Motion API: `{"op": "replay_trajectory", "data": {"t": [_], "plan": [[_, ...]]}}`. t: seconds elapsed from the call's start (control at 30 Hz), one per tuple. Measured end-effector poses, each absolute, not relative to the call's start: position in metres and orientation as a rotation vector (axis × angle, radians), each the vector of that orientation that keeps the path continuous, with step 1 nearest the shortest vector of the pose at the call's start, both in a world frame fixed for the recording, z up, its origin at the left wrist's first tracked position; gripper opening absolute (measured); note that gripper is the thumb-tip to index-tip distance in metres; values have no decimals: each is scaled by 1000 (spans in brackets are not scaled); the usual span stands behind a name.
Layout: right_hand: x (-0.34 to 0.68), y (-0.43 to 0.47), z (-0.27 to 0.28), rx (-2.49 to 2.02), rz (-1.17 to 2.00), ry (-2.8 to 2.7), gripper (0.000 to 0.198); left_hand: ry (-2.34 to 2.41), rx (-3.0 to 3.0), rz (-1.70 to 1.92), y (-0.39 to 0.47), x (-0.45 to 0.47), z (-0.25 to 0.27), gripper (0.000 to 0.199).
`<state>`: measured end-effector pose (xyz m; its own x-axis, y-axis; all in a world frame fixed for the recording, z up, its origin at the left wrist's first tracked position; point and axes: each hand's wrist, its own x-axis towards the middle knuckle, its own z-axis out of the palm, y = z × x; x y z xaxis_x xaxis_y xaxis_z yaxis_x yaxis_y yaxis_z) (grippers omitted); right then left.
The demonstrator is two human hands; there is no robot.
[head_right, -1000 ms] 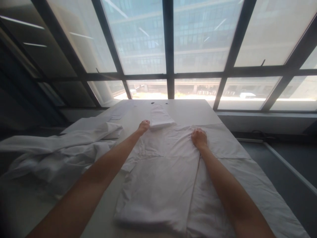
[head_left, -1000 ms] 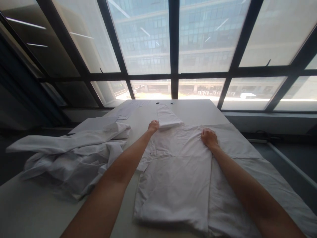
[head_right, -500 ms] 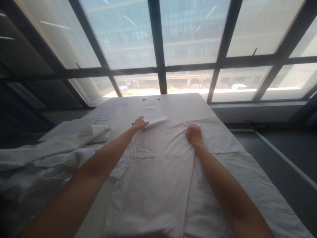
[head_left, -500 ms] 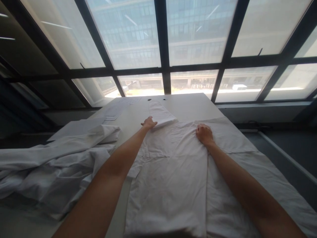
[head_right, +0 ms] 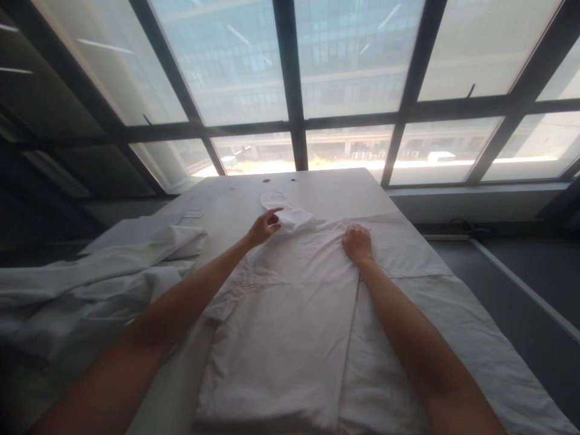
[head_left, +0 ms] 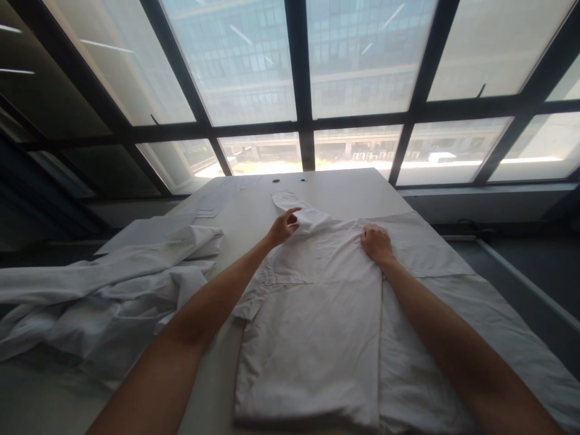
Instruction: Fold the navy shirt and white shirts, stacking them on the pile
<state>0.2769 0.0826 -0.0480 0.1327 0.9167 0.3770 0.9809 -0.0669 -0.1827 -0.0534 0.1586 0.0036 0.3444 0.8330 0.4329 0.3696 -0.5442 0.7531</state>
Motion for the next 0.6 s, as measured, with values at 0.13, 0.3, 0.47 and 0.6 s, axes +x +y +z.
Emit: {"op": "replay_trajectory", "data": {"t": [0.13, 0.3, 0.47, 0.6], "plan": [[277, 82, -48, -2035, -216, -1821, 27, 993, 1948, 988, 131, -55, -2, 52], [276, 82, -48, -2044, -216, -1830, 27, 1238, 1065, 1036, 146, -63, 8, 43], [276, 82, -47, -2057, -211, -1825, 26, 1295, 846, 1016, 187, -69, 21, 24], [276, 81, -47, -2051, -211, -1829, 26, 1324, 833, 1010, 201, -56, 16, 23]]}}
